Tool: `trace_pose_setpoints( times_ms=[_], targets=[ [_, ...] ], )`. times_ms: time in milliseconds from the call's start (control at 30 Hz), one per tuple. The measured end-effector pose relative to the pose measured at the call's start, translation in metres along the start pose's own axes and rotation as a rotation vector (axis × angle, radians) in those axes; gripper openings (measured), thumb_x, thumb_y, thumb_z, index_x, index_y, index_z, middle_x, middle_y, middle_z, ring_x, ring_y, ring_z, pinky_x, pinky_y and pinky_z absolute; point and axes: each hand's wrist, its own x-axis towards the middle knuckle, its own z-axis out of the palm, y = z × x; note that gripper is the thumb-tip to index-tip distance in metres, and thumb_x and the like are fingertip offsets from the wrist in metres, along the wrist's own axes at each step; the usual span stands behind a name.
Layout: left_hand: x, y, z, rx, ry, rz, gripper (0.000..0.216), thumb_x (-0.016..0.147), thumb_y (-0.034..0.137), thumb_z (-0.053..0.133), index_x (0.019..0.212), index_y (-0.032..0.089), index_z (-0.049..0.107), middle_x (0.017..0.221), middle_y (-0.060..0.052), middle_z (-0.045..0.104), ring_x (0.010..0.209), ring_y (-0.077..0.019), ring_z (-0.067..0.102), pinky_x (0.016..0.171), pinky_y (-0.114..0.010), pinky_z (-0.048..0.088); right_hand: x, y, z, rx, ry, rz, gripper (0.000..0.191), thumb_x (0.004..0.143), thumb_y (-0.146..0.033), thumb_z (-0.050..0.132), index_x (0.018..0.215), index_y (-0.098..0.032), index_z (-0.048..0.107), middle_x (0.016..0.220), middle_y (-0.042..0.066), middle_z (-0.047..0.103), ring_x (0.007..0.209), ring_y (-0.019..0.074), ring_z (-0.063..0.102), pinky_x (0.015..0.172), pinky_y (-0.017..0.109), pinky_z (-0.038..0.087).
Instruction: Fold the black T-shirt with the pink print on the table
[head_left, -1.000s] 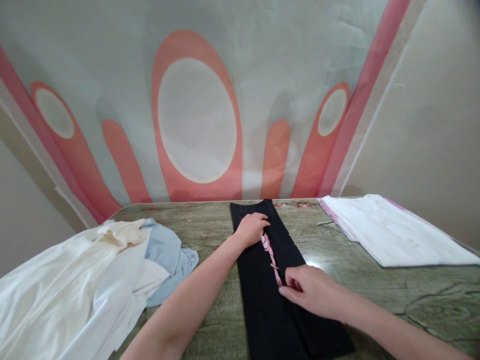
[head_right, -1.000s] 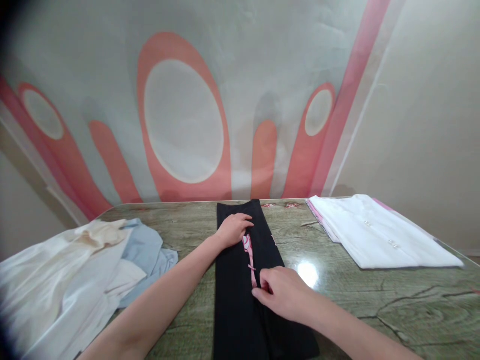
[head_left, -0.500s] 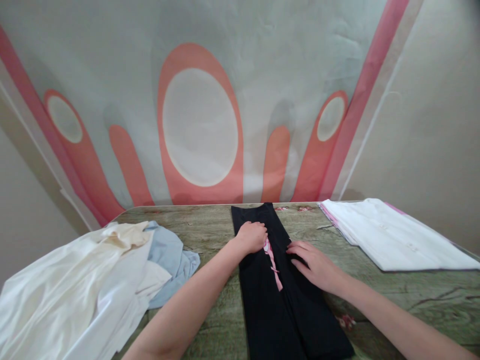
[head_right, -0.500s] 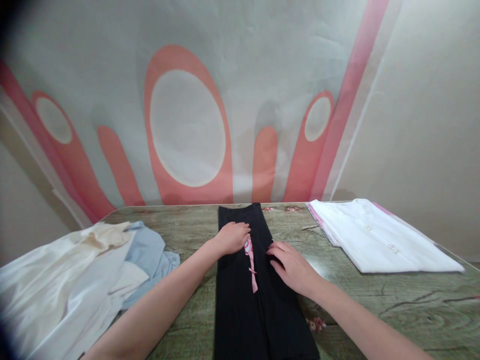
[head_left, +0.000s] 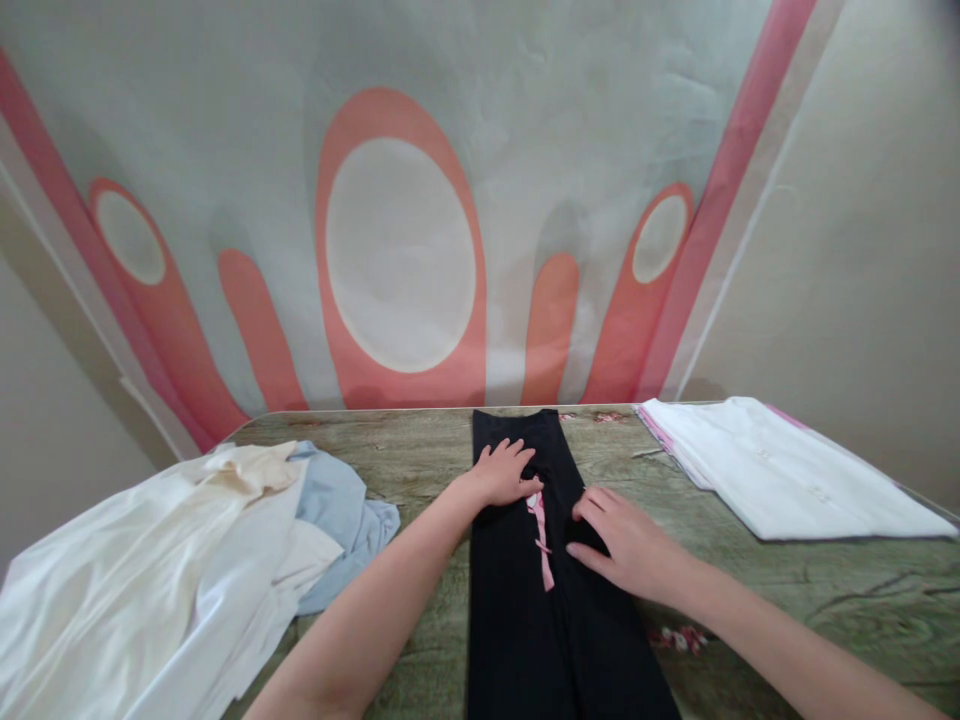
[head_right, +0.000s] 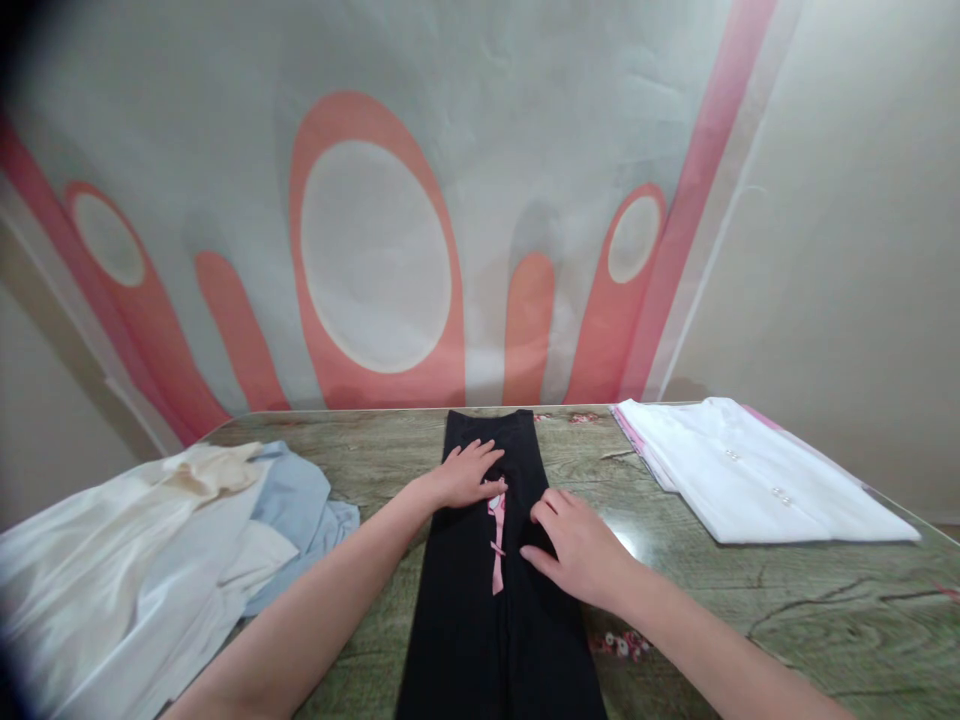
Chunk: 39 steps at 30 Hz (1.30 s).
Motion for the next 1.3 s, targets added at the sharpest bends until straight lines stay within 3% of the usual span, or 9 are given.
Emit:
trace_pose_setpoints(
  times_ms=[100, 233, 333, 467, 600, 733, 833, 1000, 1300],
  targets=[
    [0.003, -0.012, -0.006, -0.096, 0.013, 0.104, 0.051, 0.087, 0.050, 0.037, 0.129, 0.021, 0.040, 0.139, -0.010, 0.036, 0.128, -0.0252, 0.031, 0.099, -0.043, 0.029, -0.002, -0.004, -0.001, 0.001, -0.018, 0.007, 0.021, 0.079, -0.037, 0.055, 0.091, -0.019, 0.055, 0.090, 0.007, 0.053, 0.087, 0.0232, 0.051, 0.079, 0.038, 0.041],
    [0.009, -0.025, -0.008, -0.186, 0.178, 0.144, 0.035, 0.093, 0.028, 0.029, 0.110, 0.015, 0.056, 0.115, -0.007, 0.058, 0.108, -0.0155, 0.051, 0.094, -0.028, 0.037, -0.003, -0.004, 0.000, 0.053, -0.013, 0.032, 0.020, 0.078, -0.037, 0.056, 0.089, -0.020, 0.054, 0.090, 0.006, 0.053, 0.085, 0.0221, 0.052, 0.077, 0.037, 0.042],
    [0.012, -0.028, -0.003, -0.154, 0.285, 0.144, 0.029, 0.090, 0.022, 0.035, 0.106, 0.015, 0.058, 0.111, -0.006, 0.059, 0.107, -0.0146, 0.051, 0.096, -0.027, 0.036, -0.002, 0.000, 0.004, 0.093, 0.049, 0.057, 0.016, 0.080, -0.034, 0.053, 0.088, -0.020, 0.054, 0.092, 0.007, 0.055, 0.086, 0.0216, 0.053, 0.078, 0.037, 0.043],
    [0.014, -0.024, 0.007, -0.113, 0.289, 0.197, 0.030, 0.089, 0.017, 0.034, 0.107, 0.017, 0.058, 0.114, -0.004, 0.058, 0.110, -0.0132, 0.049, 0.097, -0.026, 0.035, 0.000, 0.004, 0.012, 0.102, 0.132, 0.020, 0.027, 0.083, -0.030, 0.049, 0.108, -0.020, 0.054, 0.113, 0.010, 0.054, 0.105, 0.0238, 0.049, 0.091, 0.041, 0.039],
    [0.013, -0.025, 0.007, -0.090, 0.286, 0.182, 0.031, 0.088, 0.016, 0.034, 0.109, 0.017, 0.057, 0.114, -0.005, 0.058, 0.108, -0.0139, 0.050, 0.096, -0.026, 0.036, 0.000, 0.004, 0.016, 0.100, 0.051, -0.045, 0.047, 0.086, -0.037, 0.045, 0.130, -0.021, 0.042, 0.134, 0.009, 0.043, 0.124, 0.0244, 0.036, 0.103, 0.044, 0.029],
    [0.008, -0.029, -0.007, -0.066, 0.328, 0.019, 0.023, 0.085, 0.019, 0.041, 0.099, 0.017, 0.060, 0.103, -0.006, 0.059, 0.096, -0.0166, 0.055, 0.087, -0.027, 0.042, -0.001, 0.003, 0.018, 0.088, -0.068, -0.062, 0.050, 0.087, -0.044, 0.041, 0.132, -0.022, 0.041, 0.137, 0.008, 0.041, 0.126, 0.0239, 0.034, 0.106, 0.046, 0.024],
    [0.004, -0.028, -0.019, -0.037, 0.293, -0.051, 0.015, 0.080, 0.024, 0.050, 0.086, 0.017, 0.061, 0.091, -0.006, 0.061, 0.084, -0.0177, 0.057, 0.078, -0.027, 0.044, -0.001, 0.003, 0.019, 0.060, -0.096, -0.058, 0.049, 0.088, -0.044, 0.039, 0.131, -0.021, 0.042, 0.137, 0.009, 0.040, 0.127, 0.0235, 0.033, 0.107, 0.045, 0.023],
    [-0.001, -0.019, -0.025, -0.040, 0.102, -0.024, 0.012, 0.075, 0.022, 0.053, 0.079, 0.018, 0.064, 0.079, -0.003, 0.064, 0.076, -0.0166, 0.059, 0.067, -0.024, 0.044, 0.000, 0.002, 0.018, 0.049, -0.092, -0.063, 0.049, 0.088, -0.043, 0.040, 0.131, -0.021, 0.042, 0.138, 0.008, 0.039, 0.127, 0.0228, 0.033, 0.106, 0.044, 0.024],
    [-0.007, -0.001, -0.032, -0.009, 0.091, -0.031, 0.014, 0.076, 0.030, 0.054, 0.082, 0.019, 0.062, 0.085, -0.004, 0.064, 0.082, -0.0187, 0.059, 0.070, -0.026, 0.045, -0.001, 0.002, 0.022, 0.055, -0.058, -0.075, 0.048, 0.087, -0.040, 0.043, 0.131, -0.021, 0.042, 0.137, 0.009, 0.041, 0.126, 0.0241, 0.035, 0.105, 0.046, 0.026]
  ],
)
